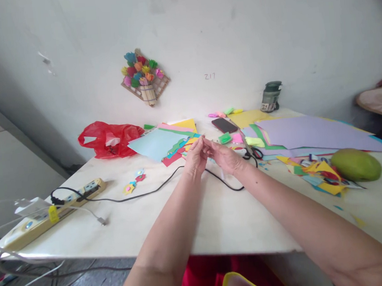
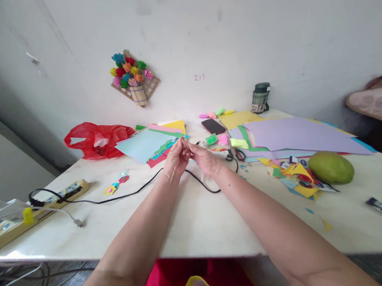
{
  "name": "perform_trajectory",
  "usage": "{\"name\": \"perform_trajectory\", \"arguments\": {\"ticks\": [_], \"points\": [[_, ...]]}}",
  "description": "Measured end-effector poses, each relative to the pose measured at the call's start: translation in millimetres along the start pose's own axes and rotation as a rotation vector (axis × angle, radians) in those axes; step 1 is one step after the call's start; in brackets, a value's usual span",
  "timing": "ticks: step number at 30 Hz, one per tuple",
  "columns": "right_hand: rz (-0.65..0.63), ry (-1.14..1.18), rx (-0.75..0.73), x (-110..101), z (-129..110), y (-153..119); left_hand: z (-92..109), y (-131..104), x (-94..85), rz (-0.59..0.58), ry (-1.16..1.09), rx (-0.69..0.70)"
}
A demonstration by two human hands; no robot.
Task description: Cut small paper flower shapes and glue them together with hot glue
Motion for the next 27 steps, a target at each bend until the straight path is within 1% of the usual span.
{"name": "perform_trajectory", "arguments": {"ticks": [3, 8, 11, 13, 16, 19, 21, 24, 27], "points": [[-0.019, 0.009, 0.008, 1, 0, 0, 2, 1, -2.8, 0.025, 0.019, 0.011], [-0.041, 0.027, 0.027, -2, 3, 0, 6, 2, -8.3, 0.103, 0.055, 0.023], [-0.039, 0.012, 0.036, -3, 3, 0, 7, 3, -10.3, 0.099, 0.079, 0.035], [-0.028, -0.010, 0.045, -4, 2, 0, 10, 4, -11.7, 0.083, 0.138, 0.047], [-0.003, -0.031, 0.059, -8, 1, 0, 16, 5, -11.9, 0.045, 0.314, 0.077], [0.044, -0.036, 0.061, -18, 1, 2, 25, 6, -9.0, 0.004, 0.515, 0.127], [0.077, -0.054, 0.047, -25, 1, 3, 30, 5, -7.6, -0.004, 0.646, 0.154], [0.117, -0.105, 0.015, -33, 1, 4, 34, 5, -5.0, -0.029, 0.834, 0.204], [0.149, -0.146, 0.014, -37, 1, 4, 36, 7, -5.6, -0.037, 1.047, 0.260]]}}
Point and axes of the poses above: each hand's wrist, its own y-axis towards the middle knuckle, its own x-axis out of the palm, z = x × y, the point moved 7 cm from there along y, towards the middle knuckle, and after that the axes turned 8 degrees about -y, right-handed, at the moved point
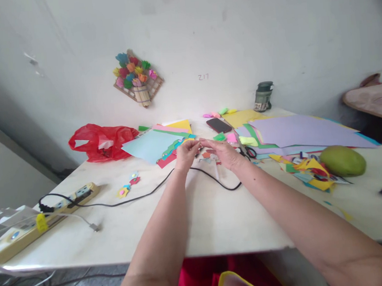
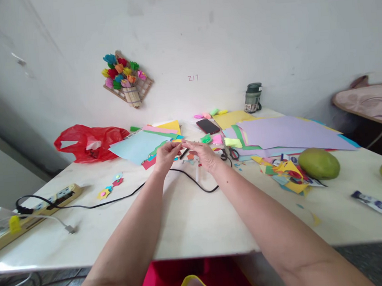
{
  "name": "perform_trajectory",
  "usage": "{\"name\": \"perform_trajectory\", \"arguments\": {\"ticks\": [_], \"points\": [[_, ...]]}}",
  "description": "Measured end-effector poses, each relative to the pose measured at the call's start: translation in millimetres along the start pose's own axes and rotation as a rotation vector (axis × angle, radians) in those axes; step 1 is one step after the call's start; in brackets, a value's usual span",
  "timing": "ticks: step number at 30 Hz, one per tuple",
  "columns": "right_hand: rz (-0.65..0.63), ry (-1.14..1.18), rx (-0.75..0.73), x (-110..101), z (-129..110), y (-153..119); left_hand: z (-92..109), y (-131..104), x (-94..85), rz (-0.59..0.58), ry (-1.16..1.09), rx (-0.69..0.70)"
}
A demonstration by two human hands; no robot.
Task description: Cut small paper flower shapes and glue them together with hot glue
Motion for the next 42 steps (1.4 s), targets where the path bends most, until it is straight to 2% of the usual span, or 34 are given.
{"name": "perform_trajectory", "arguments": {"ticks": [5, 9, 13, 17, 19, 21, 24, 26, 32, 38, 42], "points": [[0.031, -0.066, 0.018, -3, -1, -1, 6, 2, 0.1, -0.026, 0.332, 0.159], [0.069, -0.087, 0.031, -6, -3, -2, 17, -3, 8.7, -0.052, 0.430, 0.261], [0.060, -0.101, 0.022, -2, -9, -4, 20, -7, 9.5, 0.042, 0.510, 0.211], [0.008, -0.098, 0.023, 9, -15, -8, 14, -4, -1.9, 0.180, 0.569, 0.120], [0.000, -0.077, 0.030, 13, -15, -10, 9, -2, -10.1, 0.249, 0.462, 0.074], [0.009, -0.048, 0.026, 12, -15, -9, 0, 1, -13.0, 0.249, 0.247, -0.005], [0.027, -0.007, 0.016, 7, -12, -6, -10, 1, -4.7, 0.142, -0.100, -0.143], [0.047, 0.011, 0.024, 3, -8, -4, -10, -1, 2.1, 0.068, -0.230, -0.173], [0.091, 0.040, 0.044, -3, -4, -1, -12, -6, 17.1, -0.130, -0.355, -0.198], [0.109, 0.029, 0.052, -3, -1, 0, -17, -7, 21.4, -0.161, -0.469, -0.259], [0.177, -0.040, 0.021, -7, -2, 1, -18, -9, 22.4, -0.144, -0.490, -0.321]]}}
Point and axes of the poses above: each hand's wrist, its own y-axis towards the middle knuckle, its own x-axis out of the palm, z = x × y, the point moved 7 cm from there along y, towards the middle knuckle, and after that the axes turned 8 degrees about -y, right-handed, at the moved point
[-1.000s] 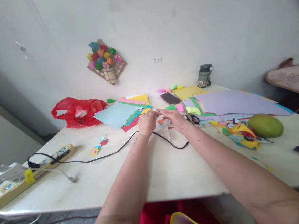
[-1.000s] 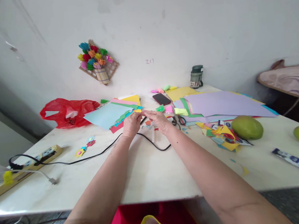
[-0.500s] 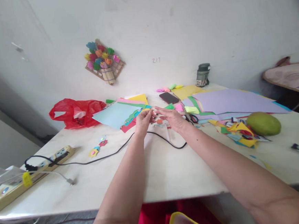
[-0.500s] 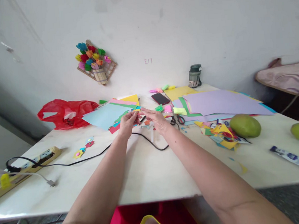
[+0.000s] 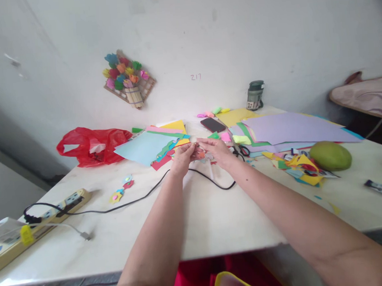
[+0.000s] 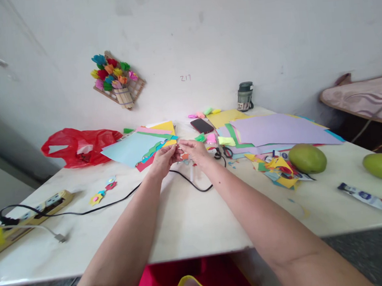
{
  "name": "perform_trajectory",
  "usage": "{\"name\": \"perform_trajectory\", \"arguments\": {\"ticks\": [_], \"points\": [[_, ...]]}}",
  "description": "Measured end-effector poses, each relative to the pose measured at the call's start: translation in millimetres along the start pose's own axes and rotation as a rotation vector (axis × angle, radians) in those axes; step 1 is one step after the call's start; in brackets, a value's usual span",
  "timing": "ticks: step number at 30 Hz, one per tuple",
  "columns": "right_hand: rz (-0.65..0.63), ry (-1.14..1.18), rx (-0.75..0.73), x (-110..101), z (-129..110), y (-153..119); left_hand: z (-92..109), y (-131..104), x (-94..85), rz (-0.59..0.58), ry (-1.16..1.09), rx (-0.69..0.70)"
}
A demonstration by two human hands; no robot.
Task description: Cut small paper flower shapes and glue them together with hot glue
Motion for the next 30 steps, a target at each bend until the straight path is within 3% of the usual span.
{"name": "perform_trajectory", "arguments": {"ticks": [5, 12, 19, 26, 30], "points": [[0.006, -0.031, -0.006, 2, -4, -2, -2, -2, 10.0, -0.069, 0.004, -0.020], [0.056, 0.023, 0.020, 4, -13, -6, 6, -1, 0.5, 0.079, 0.185, 0.074], [0.183, -0.090, -0.055, -18, -16, 2, 12, 2, -15.3, 0.198, 0.343, 0.157], [0.078, -0.192, -0.122, -18, -26, 1, 17, -2, -15.8, 0.186, 0.201, 0.193], [-0.115, -0.238, -0.143, -6, -28, -3, 19, -1, -18.7, 0.185, 0.160, 0.188]]}}
Point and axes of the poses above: each hand's wrist, its own y-axis towards the middle knuckle, its own x-axis out of the palm, z = x × y, the point moved 7 cm from there along y, towards the middle knuckle, and after that the axes turned 8 degrees about -y, right-handed, at the moved point
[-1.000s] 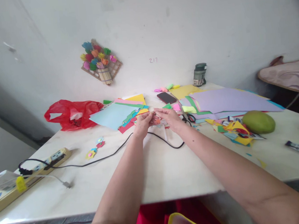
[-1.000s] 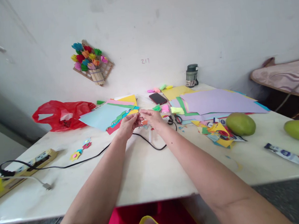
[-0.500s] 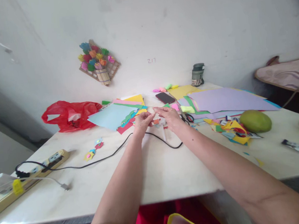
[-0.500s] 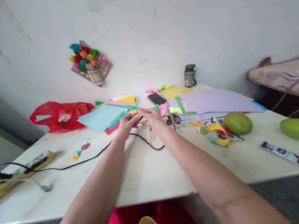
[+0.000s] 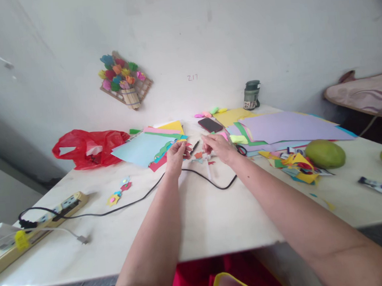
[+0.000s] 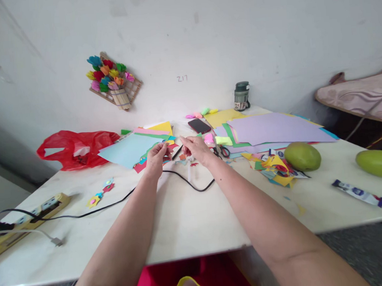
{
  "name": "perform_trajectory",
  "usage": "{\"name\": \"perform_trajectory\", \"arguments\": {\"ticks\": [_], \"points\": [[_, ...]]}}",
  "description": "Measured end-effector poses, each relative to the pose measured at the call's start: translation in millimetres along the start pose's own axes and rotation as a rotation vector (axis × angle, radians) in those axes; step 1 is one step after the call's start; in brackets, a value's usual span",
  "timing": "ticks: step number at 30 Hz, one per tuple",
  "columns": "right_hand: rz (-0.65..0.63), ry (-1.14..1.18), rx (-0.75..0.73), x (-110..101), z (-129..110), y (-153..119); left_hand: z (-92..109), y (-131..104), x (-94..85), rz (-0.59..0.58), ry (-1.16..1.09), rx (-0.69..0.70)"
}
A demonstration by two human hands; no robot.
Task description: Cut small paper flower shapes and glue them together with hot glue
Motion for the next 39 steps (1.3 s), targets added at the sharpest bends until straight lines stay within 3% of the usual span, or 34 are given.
{"name": "perform_trajectory", "arguments": {"ticks": [4, 11, 15, 17, 20, 22, 27, 39], "points": [[-0.184, 0.065, 0.017, 13, 0, -2, -3, 1, -1.0, -0.012, -0.029, -0.016], [-0.077, 0.026, 0.097, 10, 7, -1, -11, -1, 3.3, -0.072, -0.075, -0.076], [-0.121, 0.053, 0.112, 11, 4, -4, -11, -2, 4.2, -0.098, -0.091, -0.090], [-0.220, 0.093, 0.097, 14, -2, -7, -11, -2, 4.2, -0.108, -0.113, -0.097], [-0.480, 0.153, 0.083, 26, -11, -15, -12, -2, 5.5, -0.133, -0.135, -0.111], [-0.535, 0.162, 0.072, 26, -14, -17, -14, -2, 6.7, -0.146, -0.133, -0.118], [-0.413, 0.125, 0.080, 15, -7, -9, -16, -3, 8.9, -0.173, -0.066, -0.114], [-0.284, 0.143, 0.178, 10, 17, -2, -15, -4, 10.6, -0.208, -0.014, -0.121]]}}
Point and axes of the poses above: each hand's wrist, its own y-axis towards the middle knuckle, its own x-axis out of the palm, z = x × y, the point moved 7 cm from there along y, towards the middle knuckle, and after that the axes turned 8 degrees about -y, right-handed, at the moved point
